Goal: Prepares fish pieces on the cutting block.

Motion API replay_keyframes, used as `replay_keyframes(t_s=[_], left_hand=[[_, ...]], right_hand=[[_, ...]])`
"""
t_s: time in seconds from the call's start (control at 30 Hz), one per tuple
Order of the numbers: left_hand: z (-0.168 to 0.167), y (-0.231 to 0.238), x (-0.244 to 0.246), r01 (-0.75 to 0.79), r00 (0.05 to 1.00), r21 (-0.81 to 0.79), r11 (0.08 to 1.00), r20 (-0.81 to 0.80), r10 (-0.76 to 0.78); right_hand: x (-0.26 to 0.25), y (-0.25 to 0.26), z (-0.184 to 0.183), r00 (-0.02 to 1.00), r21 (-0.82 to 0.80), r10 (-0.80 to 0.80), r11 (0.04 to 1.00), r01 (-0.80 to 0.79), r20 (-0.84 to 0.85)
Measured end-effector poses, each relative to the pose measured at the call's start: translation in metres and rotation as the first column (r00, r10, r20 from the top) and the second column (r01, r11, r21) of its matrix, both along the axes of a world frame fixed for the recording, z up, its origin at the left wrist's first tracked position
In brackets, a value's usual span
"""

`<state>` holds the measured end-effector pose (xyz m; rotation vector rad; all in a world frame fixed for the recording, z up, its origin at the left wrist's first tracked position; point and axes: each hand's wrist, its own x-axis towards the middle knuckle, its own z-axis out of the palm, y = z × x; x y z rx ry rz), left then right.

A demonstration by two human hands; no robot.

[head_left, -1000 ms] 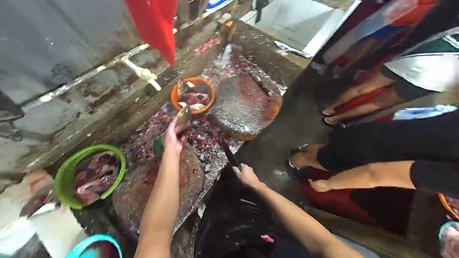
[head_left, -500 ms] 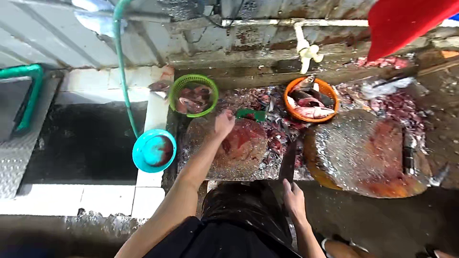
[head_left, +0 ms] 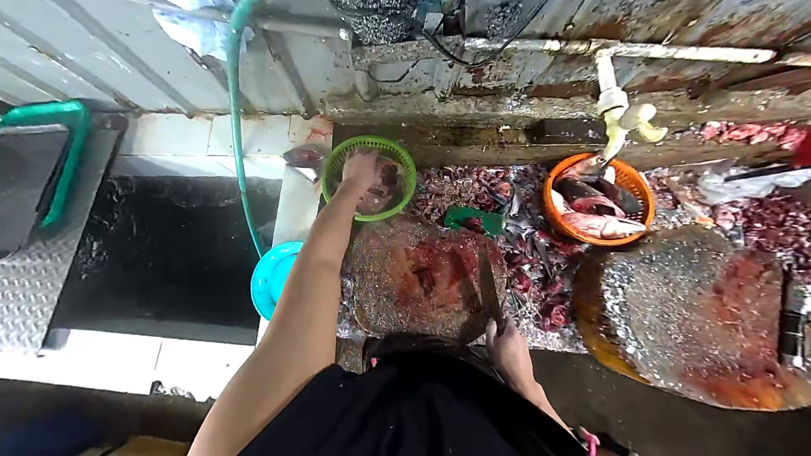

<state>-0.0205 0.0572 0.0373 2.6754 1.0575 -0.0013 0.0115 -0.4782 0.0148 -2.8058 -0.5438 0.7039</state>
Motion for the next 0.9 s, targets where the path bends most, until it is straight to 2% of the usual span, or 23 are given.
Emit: replay_keyframes(t_s=[0.07, 0.1, 0.2, 0.27, 0.33, 0.37, 0.4, 0.43, 0.47, 0.5, 0.53, 0.57, 0.63, 0.67, 0.7, 0.73, 0.77, 0.8, 0.87, 0.9], left_hand=[[-0.017, 0.016, 0.024, 0.199, 0.968, 0.006, 0.98, -0.159, -0.195], [-0.024, 0.022, 0.037, 0.248, 0.941, -0.008, 0.969, -0.235, -0.243], [-0.034, 0.022, 0.062, 0.256, 0.855, -0.089, 0.962, -0.444, -0.269], [-0.027, 0.028, 0.068, 0.247, 0.821, -0.17, 0.954, -0.487, -0.299], [-0.017, 0.045, 0.068, 0.224, 0.842, -0.273, 0.936, -0.429, -0.327], [-0.012, 0.056, 0.065, 0.197, 0.886, -0.325, 0.925, -0.344, -0.309], [-0.008, 0.066, 0.059, 0.149, 0.946, -0.372, 0.916, -0.216, -0.242], [0.002, 0.071, 0.052, 0.068, 0.991, -0.445, 0.893, -0.07, -0.111], [0.011, 0.071, 0.043, -0.01, 0.994, -0.532, 0.847, 0.09, 0.069], [0.015, 0.066, 0.035, -0.035, 0.932, -0.632, 0.774, 0.259, 0.253], [0.017, 0.053, 0.027, 0.003, 0.826, -0.74, 0.673, 0.381, 0.416], [0.023, 0.028, 0.018, 0.065, 0.715, -0.838, 0.542, 0.418, 0.56], [0.029, -0.048, -0.001, 0.149, 0.566, -0.947, 0.284, 0.317, 0.761], [0.031, -0.094, -0.008, 0.2, 0.527, -0.963, 0.18, 0.261, 0.809], [0.031, -0.141, -0.016, 0.208, 0.531, -0.974, 0.093, 0.192, 0.825], [0.022, -0.184, -0.027, 0.195, 0.57, -0.98, 0.047, 0.152, 0.807], [0.009, -0.22, -0.037, 0.169, 0.621, -0.984, 0.057, 0.151, 0.769], [-0.006, -0.246, -0.047, 0.174, 0.672, -0.975, 0.14, 0.221, 0.707], [-0.036, -0.275, -0.064, 0.222, 0.765, -0.886, 0.407, 0.417, 0.491], [-0.044, -0.285, -0.073, 0.222, 0.771, -0.841, 0.494, 0.462, 0.439]], right_hand=[[0.0, 0.005, -0.001, 0.999, -0.001, -0.012, 1.0, 0.012, 0.033], [0.001, 0.006, -0.003, 0.999, -0.011, -0.016, 1.0, 0.017, 0.044], [0.001, 0.006, -0.001, 0.999, -0.039, -0.023, 0.999, 0.024, 0.035], [0.001, 0.008, 0.001, 0.999, -0.033, -0.016, 0.999, 0.018, 0.039], [0.002, 0.008, 0.002, 0.999, -0.028, -0.009, 1.0, 0.01, 0.035], [0.002, 0.008, 0.002, 0.999, -0.023, -0.002, 1.0, 0.003, 0.033], [0.002, 0.008, 0.002, 1.0, -0.02, 0.003, 1.0, -0.002, 0.03], [0.002, 0.007, 0.002, 1.0, -0.02, 0.004, 1.0, -0.003, 0.025], [0.003, 0.005, 0.001, 1.0, -0.021, 0.003, 1.0, -0.002, 0.025], [0.003, 0.004, 0.0, 1.0, -0.017, 0.003, 1.0, -0.002, 0.029], [0.005, 0.003, -0.002, 1.0, -0.019, 0.002, 1.0, -0.001, 0.026], [0.007, 0.002, -0.002, 1.0, -0.024, 0.004, 1.0, -0.004, 0.014], [0.013, 0.003, 0.004, 0.999, -0.038, 0.026, 0.999, -0.028, -0.047], [0.018, 0.006, 0.01, 0.995, -0.024, 0.053, 0.998, -0.055, -0.079], [0.021, 0.011, 0.017, 0.991, 0.009, 0.085, 0.996, -0.085, -0.106], [0.022, 0.015, 0.024, 0.986, 0.04, 0.116, 0.993, -0.112, -0.124], [0.02, 0.018, 0.03, 0.981, 0.074, 0.147, 0.988, -0.139, -0.125], [0.019, 0.022, 0.033, 0.978, 0.098, 0.181, 0.98, -0.171, -0.107], [0.013, 0.025, 0.038, 0.962, 0.088, 0.261, 0.963, -0.254, -0.075], [0.01, 0.025, 0.042, 0.952, 0.063, 0.295, 0.955, -0.291, -0.082]])
